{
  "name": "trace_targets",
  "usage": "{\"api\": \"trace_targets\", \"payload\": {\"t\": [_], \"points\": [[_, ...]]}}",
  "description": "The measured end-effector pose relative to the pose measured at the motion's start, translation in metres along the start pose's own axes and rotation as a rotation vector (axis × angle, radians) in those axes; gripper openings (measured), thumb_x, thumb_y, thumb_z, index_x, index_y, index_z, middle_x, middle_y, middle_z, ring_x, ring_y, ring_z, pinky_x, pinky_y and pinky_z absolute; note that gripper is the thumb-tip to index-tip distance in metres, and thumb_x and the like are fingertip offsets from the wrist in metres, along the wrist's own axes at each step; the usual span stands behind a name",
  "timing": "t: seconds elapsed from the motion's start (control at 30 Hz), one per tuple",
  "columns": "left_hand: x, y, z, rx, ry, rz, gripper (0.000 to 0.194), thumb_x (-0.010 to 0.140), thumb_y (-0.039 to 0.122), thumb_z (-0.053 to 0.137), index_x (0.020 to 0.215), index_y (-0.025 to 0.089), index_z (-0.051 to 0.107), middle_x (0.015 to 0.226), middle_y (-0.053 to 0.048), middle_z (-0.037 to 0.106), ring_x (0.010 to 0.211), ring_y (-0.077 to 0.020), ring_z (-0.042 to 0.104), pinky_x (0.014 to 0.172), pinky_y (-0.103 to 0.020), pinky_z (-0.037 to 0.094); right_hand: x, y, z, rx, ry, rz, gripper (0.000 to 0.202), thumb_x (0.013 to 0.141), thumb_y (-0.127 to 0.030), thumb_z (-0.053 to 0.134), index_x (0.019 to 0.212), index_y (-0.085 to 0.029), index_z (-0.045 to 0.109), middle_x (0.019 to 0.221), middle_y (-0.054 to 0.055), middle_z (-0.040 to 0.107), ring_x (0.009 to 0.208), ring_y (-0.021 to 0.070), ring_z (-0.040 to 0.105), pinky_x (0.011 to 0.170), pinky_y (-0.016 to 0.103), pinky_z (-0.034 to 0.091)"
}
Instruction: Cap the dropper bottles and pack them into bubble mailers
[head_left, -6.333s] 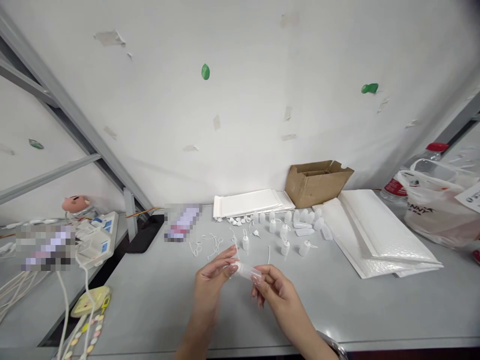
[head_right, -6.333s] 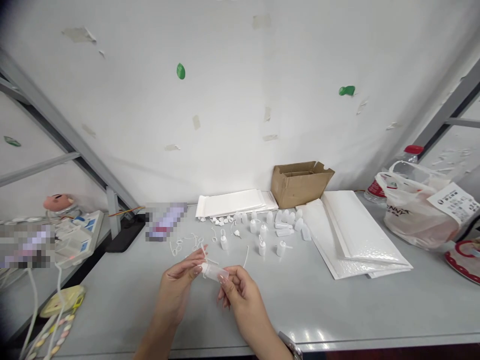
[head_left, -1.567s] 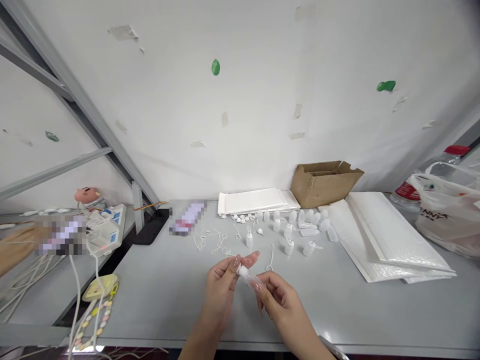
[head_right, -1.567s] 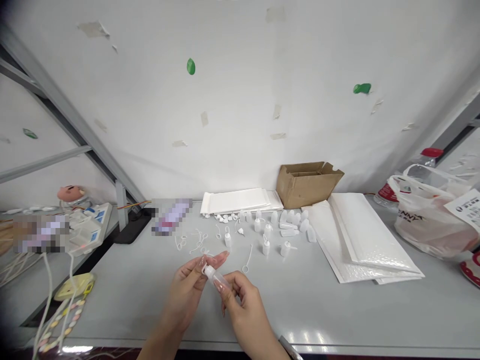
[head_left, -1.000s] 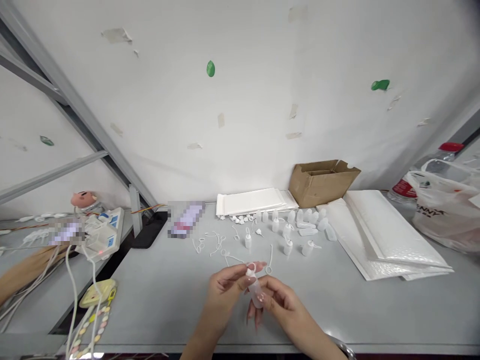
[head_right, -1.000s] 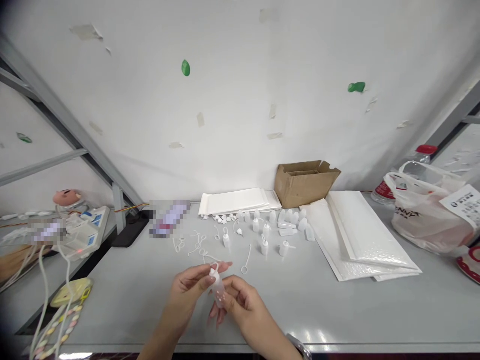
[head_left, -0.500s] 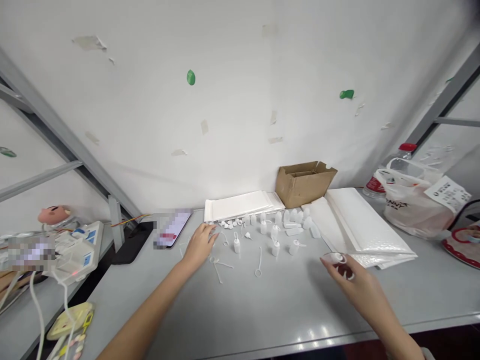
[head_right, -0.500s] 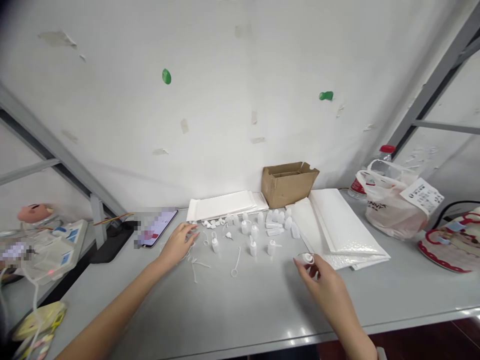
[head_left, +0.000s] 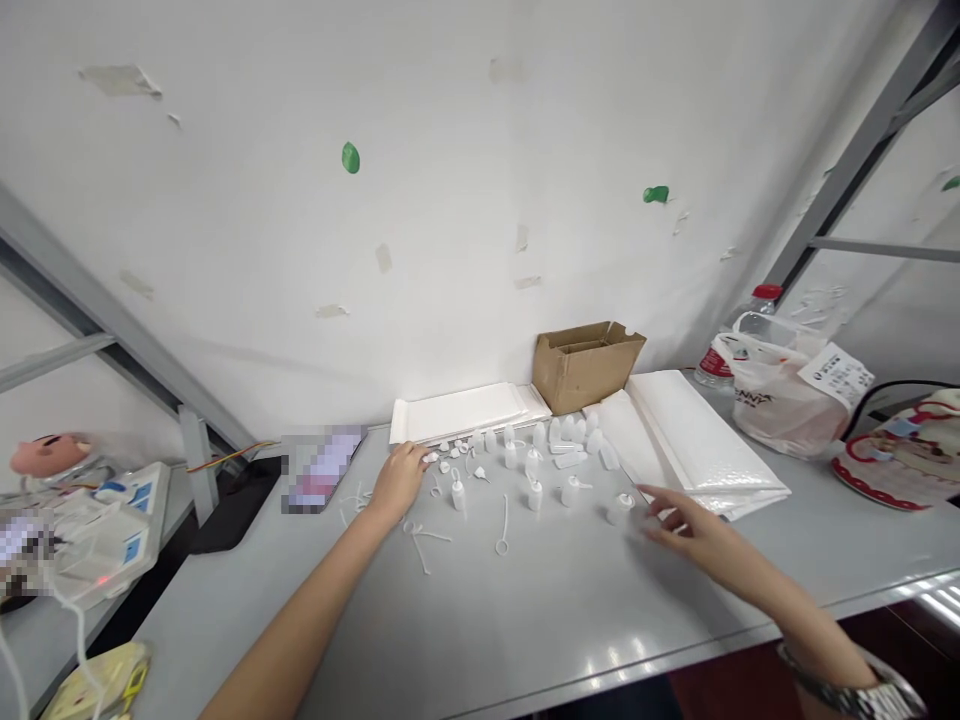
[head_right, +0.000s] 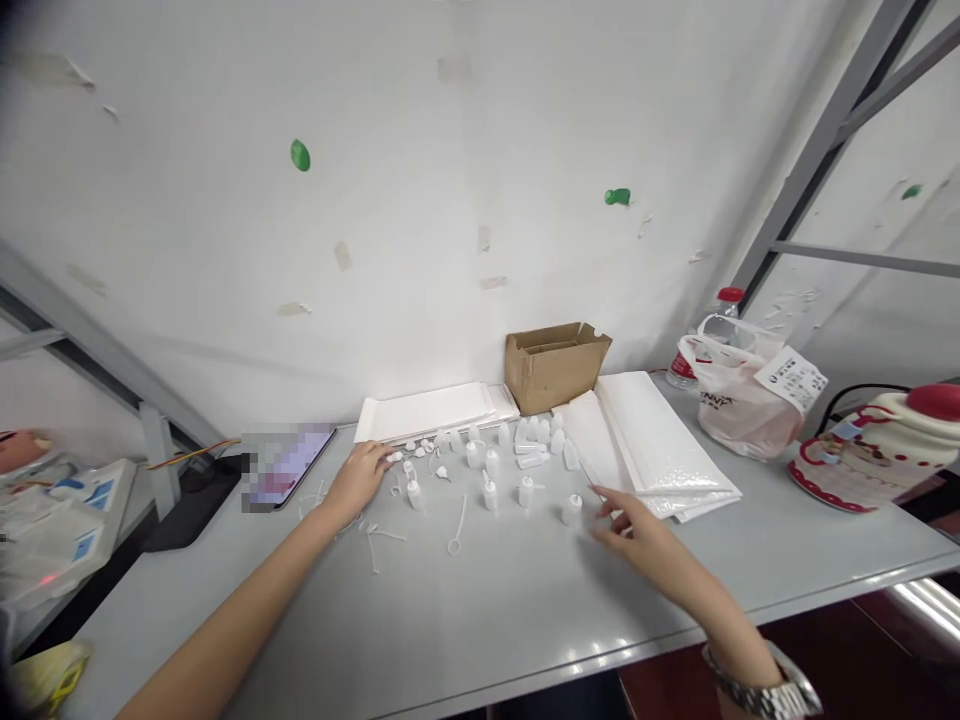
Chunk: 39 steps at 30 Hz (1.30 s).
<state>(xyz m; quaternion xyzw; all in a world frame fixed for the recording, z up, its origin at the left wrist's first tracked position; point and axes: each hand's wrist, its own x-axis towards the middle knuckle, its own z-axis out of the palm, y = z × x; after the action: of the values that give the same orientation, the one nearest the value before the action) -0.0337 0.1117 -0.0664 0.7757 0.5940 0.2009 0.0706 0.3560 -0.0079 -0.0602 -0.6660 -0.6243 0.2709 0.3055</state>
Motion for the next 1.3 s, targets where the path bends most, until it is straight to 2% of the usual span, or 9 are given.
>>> {"api": "trace_targets", "payload": {"t": [0.17, 0.43, 0.6, 0.73, 0.83, 0.9, 0.97, 1.17, 1.3], "points": [[-0.006, -0.001, -0.005, -0.039, -0.009, -0.049, 0.018, 0.079, 0.021, 0.049, 0.086, 0.020, 0.066, 0.087, -0.008, 0.063, 0.089, -0.0249, 0.058, 0.082, -0.037, 0.044, 0.044, -0.013, -0.016, -0.285, 0.073, 0.099, 0.037, 0.084, -0.031, 0.039, 0.110, -0.012, 0.057, 0.087, 0.010, 0.066, 0.065, 0.0182, 0.063, 0.064, 0.029, 0.048], [-0.021, -0.008, -0.024, -0.161, 0.020, -0.121, 0.025, 0.081, 0.030, 0.046, 0.095, 0.020, 0.064, 0.095, -0.006, 0.064, 0.083, -0.0207, 0.061, 0.078, -0.033, 0.046, 0.080, -0.022, 0.026, -0.549, 0.087, 0.137, 0.027, 0.082, -0.034, 0.049, 0.091, -0.010, 0.059, 0.095, 0.020, 0.064, 0.081, 0.0297, 0.063, 0.064, 0.034, 0.041], [-0.034, -0.001, -0.034, -0.244, 0.018, -0.123, 0.025, 0.080, 0.033, 0.047, 0.092, 0.019, 0.064, 0.091, -0.007, 0.063, 0.082, -0.0205, 0.060, 0.079, -0.034, 0.046, 0.071, -0.022, 0.017, -0.556, 0.105, 0.153, 0.019, 0.080, -0.028, 0.048, 0.079, -0.013, 0.059, 0.088, 0.017, 0.067, 0.077, 0.0293, 0.064, 0.060, 0.033, 0.041], [-0.044, 0.018, -0.027, -0.330, -0.081, -0.051, 0.024, 0.070, 0.035, 0.063, 0.092, 0.026, 0.067, 0.092, -0.002, 0.064, 0.085, -0.0199, 0.060, 0.079, -0.031, 0.046, 0.048, -0.027, -0.007, -0.491, 0.192, 0.201, 0.029, 0.081, -0.040, 0.045, 0.084, -0.014, 0.058, 0.080, 0.015, 0.068, 0.071, 0.0281, 0.064, 0.056, 0.032, 0.042], [-0.044, 0.026, -0.017, -0.362, -0.091, -0.067, 0.015, 0.066, 0.031, 0.066, 0.080, 0.026, 0.068, 0.087, -0.002, 0.064, 0.090, -0.0226, 0.059, 0.081, -0.034, 0.045, 0.023, -0.039, -0.020, -0.221, 0.349, 0.217, 0.039, 0.078, -0.050, 0.047, 0.093, -0.016, 0.058, 0.064, 0.009, 0.067, 0.061, 0.0256, 0.063, 0.051, 0.031, 0.043], [-0.042, 0.028, -0.015, -0.378, -0.060, -0.100, 0.005, 0.068, 0.028, 0.063, 0.069, 0.024, 0.066, 0.082, -0.003, 0.063, 0.090, -0.0238, 0.058, 0.082, -0.036, 0.044, 0.006, -0.051, -0.021, -0.049, 0.408, 0.119, 0.046, 0.074, -0.058, 0.047, 0.096, -0.018, 0.058, 0.064, 0.008, 0.066, 0.059, 0.0249, 0.061, 0.050, 0.032, 0.042], [-0.043, 0.030, -0.018, -0.401, -0.014, -0.148, 0.011, 0.072, 0.029, 0.059, 0.064, 0.023, 0.064, 0.080, -0.003, 0.064, 0.086, -0.0231, 0.059, 0.079, -0.035, 0.044, -0.009, -0.064, -0.014, 0.099, 0.352, 0.003, 0.045, 0.071, -0.061, 0.050, 0.089, -0.021, 0.062, 0.065, 0.007, 0.065, 0.060, 0.0231, 0.059, 0.051, 0.031, 0.044], [-0.069, 0.036, -0.038, -0.479, 0.136, -0.362, 0.021, 0.077, 0.039, 0.051, 0.077, 0.022, 0.064, 0.083, -0.004, 0.069, 0.073, -0.0197, 0.062, 0.064, -0.028, 0.045, -0.032, -0.100, 0.036, 0.331, -0.118, -0.136, 0.027, 0.078, -0.047, 0.056, 0.089, -0.023, 0.062, 0.067, 0.002, 0.061, 0.065, 0.0189, 0.059, 0.063, 0.028, 0.048], [-0.083, 0.033, -0.041, -0.487, 0.170, -0.443, 0.023, 0.075, 0.043, 0.054, 0.078, 0.021, 0.063, 0.083, -0.005, 0.070, 0.073, -0.0203, 0.063, 0.061, -0.028, 0.045, -0.033, -0.114, 0.063, 0.355, -0.191, -0.141, 0.024, 0.080, -0.044, 0.055, 0.087, -0.023, 0.062, 0.065, 0.000, 0.058, 0.067, 0.0185, 0.056, 0.062, 0.027, 0.046]]}}
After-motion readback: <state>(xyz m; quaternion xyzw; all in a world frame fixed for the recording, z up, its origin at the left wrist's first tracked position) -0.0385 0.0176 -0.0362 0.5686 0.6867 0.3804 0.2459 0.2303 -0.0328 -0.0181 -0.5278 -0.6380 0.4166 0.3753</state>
